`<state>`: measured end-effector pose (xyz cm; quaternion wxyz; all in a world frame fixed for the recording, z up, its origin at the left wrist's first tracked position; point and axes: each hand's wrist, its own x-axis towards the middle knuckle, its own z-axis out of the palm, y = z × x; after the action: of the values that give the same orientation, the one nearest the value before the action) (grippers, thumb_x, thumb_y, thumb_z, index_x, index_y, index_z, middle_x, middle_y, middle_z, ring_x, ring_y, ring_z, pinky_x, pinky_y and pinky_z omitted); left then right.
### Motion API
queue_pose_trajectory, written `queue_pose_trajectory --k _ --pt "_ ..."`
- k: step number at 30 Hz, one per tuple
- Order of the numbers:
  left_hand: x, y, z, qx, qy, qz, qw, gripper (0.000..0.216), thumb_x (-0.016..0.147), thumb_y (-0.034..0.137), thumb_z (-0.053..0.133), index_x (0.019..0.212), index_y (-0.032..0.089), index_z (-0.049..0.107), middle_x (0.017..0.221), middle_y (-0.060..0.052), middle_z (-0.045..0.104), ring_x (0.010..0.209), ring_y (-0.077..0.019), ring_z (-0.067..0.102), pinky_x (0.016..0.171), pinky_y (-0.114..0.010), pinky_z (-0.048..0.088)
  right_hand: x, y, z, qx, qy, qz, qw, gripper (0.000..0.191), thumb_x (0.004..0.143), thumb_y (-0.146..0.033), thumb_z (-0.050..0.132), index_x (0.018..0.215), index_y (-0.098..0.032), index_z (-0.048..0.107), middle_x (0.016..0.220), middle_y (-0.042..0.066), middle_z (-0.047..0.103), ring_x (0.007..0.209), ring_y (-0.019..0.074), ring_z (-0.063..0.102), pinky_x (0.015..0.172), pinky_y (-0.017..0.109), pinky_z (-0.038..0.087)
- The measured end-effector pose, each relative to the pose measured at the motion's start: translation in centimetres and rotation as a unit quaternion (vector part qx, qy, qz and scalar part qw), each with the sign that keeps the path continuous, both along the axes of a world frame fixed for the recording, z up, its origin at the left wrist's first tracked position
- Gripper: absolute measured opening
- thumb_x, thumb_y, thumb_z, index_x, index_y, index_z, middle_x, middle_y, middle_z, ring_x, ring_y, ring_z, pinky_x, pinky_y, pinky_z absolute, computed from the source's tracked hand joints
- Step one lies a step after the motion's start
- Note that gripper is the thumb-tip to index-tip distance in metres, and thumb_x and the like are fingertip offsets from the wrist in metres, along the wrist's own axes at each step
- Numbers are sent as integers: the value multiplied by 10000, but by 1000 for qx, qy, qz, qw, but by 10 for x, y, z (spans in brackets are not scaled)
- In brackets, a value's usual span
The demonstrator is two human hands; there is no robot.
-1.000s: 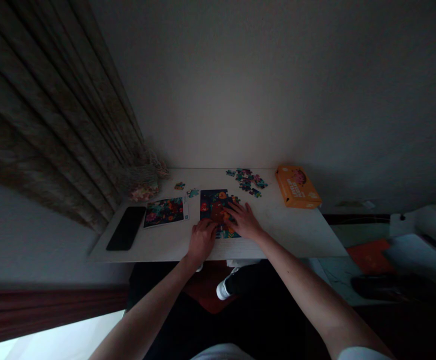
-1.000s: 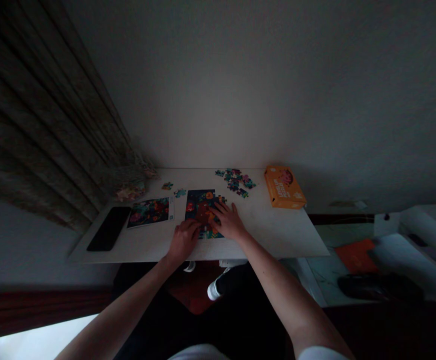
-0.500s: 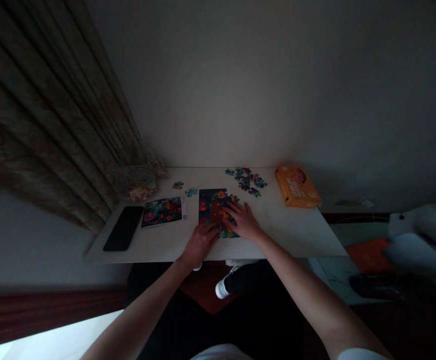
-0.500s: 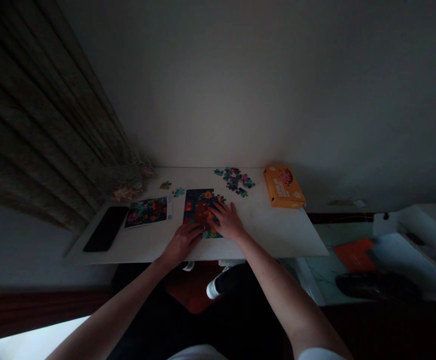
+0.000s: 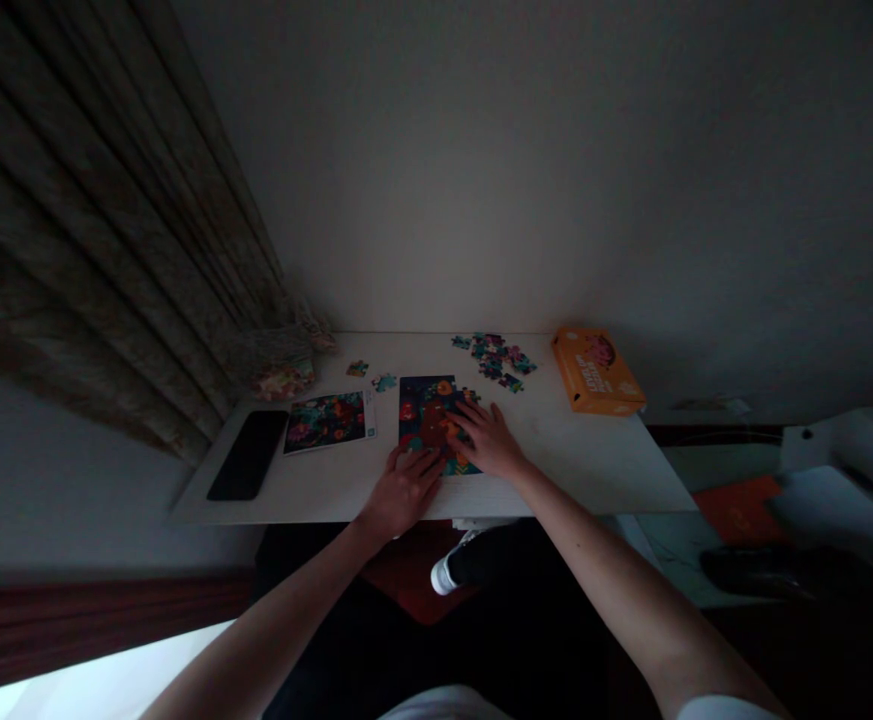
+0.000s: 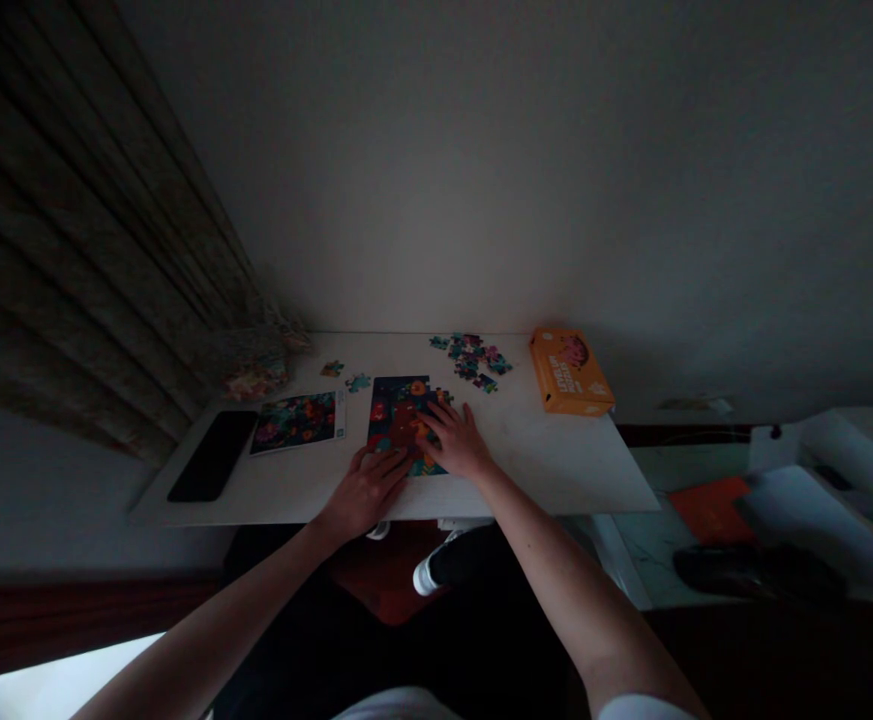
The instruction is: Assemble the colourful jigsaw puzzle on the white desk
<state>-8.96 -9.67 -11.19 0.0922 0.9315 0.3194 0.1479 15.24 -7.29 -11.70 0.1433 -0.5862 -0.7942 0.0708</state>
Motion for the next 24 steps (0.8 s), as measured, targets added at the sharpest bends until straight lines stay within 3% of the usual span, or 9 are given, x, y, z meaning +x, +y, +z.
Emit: queue_pose_trajectory --k 13,20,24 --pt "-6 -1 -2 14 3 0 1000 495 1034 330 553 1528 344 529 1532 -85 584 1408 -324 545 1274 -688 59 0 -1 1 -8 -16 -1 1000 538 1064 -522 436 1548 -298 506 1647 109 432 1561 319 330 1226 693 234" --pt "-10 15 -12 37 32 8 999 533 1041 432 518 1554 289 507 1623 -111 472 1495 -329 440 1271 -634 183 0 1 -7 2 27 -6 1000 509 1042 -527 495 1497 -308 561 1619 102 481 1533 311 380 1233 683 228" --pt "-13 23 -16 35 18 -3 999 522 1056 440 485 1541 255 528 1608 -125 490 1471 -327 472 1253 -611 260 19 17 -20 66 135 -88 985 376 1020 -470 528 1258 -256 726 1431 114 653 1360 263 575 1185 510 412"
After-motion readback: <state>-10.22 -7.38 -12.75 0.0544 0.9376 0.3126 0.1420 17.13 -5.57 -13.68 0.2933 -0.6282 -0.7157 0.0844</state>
